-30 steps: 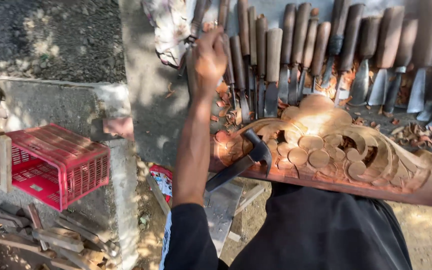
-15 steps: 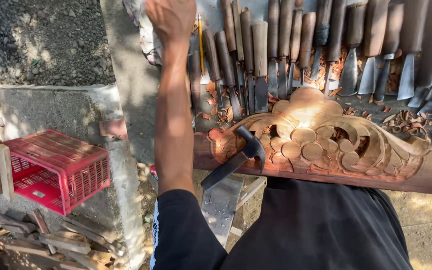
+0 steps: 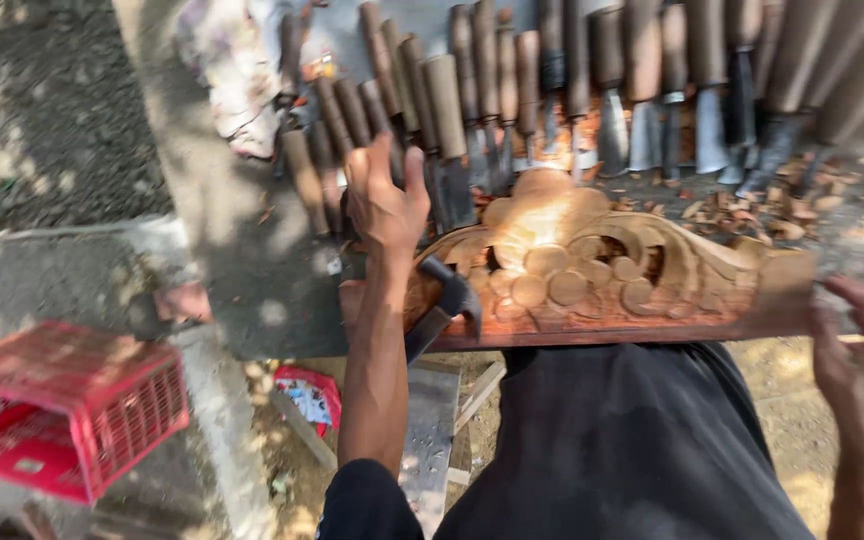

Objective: Carving a decorative wood panel using a hammer and chisel.

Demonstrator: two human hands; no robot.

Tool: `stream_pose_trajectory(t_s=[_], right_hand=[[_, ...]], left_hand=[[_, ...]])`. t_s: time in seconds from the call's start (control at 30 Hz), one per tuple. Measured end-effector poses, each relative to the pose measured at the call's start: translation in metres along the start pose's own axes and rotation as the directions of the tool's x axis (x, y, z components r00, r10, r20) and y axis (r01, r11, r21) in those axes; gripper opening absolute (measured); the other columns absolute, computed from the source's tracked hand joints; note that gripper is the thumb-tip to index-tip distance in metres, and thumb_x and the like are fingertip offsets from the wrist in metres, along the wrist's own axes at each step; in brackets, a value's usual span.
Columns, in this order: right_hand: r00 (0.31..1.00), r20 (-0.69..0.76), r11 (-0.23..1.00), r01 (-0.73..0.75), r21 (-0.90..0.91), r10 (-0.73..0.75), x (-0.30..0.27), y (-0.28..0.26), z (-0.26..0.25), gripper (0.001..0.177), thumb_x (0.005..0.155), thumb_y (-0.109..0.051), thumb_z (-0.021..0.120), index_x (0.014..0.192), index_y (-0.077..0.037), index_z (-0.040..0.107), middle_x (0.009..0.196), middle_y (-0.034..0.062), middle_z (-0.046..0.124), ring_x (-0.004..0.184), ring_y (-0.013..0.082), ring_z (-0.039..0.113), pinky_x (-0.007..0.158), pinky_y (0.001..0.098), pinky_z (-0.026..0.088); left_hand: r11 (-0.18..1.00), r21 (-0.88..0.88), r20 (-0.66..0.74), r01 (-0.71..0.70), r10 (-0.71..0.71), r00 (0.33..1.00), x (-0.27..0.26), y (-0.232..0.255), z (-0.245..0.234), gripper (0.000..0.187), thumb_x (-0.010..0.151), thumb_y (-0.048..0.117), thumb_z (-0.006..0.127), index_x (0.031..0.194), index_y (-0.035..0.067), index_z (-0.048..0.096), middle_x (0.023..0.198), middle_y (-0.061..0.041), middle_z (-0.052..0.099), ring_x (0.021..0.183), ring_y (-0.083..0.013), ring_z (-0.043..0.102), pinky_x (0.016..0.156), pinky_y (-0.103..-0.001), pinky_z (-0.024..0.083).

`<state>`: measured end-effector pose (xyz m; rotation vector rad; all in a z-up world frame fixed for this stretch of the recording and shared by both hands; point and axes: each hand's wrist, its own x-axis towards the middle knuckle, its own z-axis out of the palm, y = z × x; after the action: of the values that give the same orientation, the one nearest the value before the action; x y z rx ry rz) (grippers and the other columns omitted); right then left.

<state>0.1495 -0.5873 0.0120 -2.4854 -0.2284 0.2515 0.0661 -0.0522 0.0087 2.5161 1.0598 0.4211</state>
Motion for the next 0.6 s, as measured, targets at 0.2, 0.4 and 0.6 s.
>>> stream_pose_trajectory(t_s=[0.2, 0.4, 0.6], right_hand=[[0.997, -0.055, 0.996, 0.062, 0.056, -0.059, -0.023, -0.015, 0.018, 0.020, 0.112, -0.015, 0.072, 0.129, -0.006, 0.070, 0.149, 0.0188, 0.060, 0.141, 0.0317, 0.058, 0.118, 0.0411, 0.049], [0.998, -0.053, 0.998, 0.045, 0.053, -0.042, -0.022, -0.019, 0.018, 0.028, 0.101, -0.017, 0.075, 0.127, -0.006, 0.071, 0.152, 0.0211, 0.057, 0.139, 0.0346, 0.057, 0.117, 0.0426, 0.047], [0.990, -0.111, 0.949, 0.052, -0.310, -0.091, 0.049, -0.014, 0.018, 0.016, 0.097, -0.018, 0.081, 0.107, -0.007, 0.078, 0.100, 0.0185, 0.065, 0.096, 0.0335, 0.062, 0.088, 0.0474, 0.052]], left_hand=[[0.842, -0.216, -0.012, -0.495, 0.505, 0.863, -0.089, 0.082, 0.003, 0.064, 0.089, 0.030, 0.080, 0.142, 0.006, 0.055, 0.146, -0.028, 0.047, 0.130, -0.0455, 0.050, 0.108, -0.056, 0.046], [0.983, 0.022, 0.152, -0.181, 0.176, 0.973, -0.155, 0.040, -0.060, 0.072, 0.079, 0.059, 0.083, 0.126, 0.010, 0.060, 0.125, -0.023, 0.057, 0.118, -0.0404, 0.055, 0.099, -0.055, 0.046], [0.976, 0.212, 0.250, 0.050, -0.103, 0.963, -0.189, 0.032, -0.055, 0.090, 0.073, 0.062, 0.082, 0.134, 0.002, 0.056, 0.114, -0.023, 0.061, 0.106, -0.0428, 0.059, 0.089, -0.057, 0.046]])
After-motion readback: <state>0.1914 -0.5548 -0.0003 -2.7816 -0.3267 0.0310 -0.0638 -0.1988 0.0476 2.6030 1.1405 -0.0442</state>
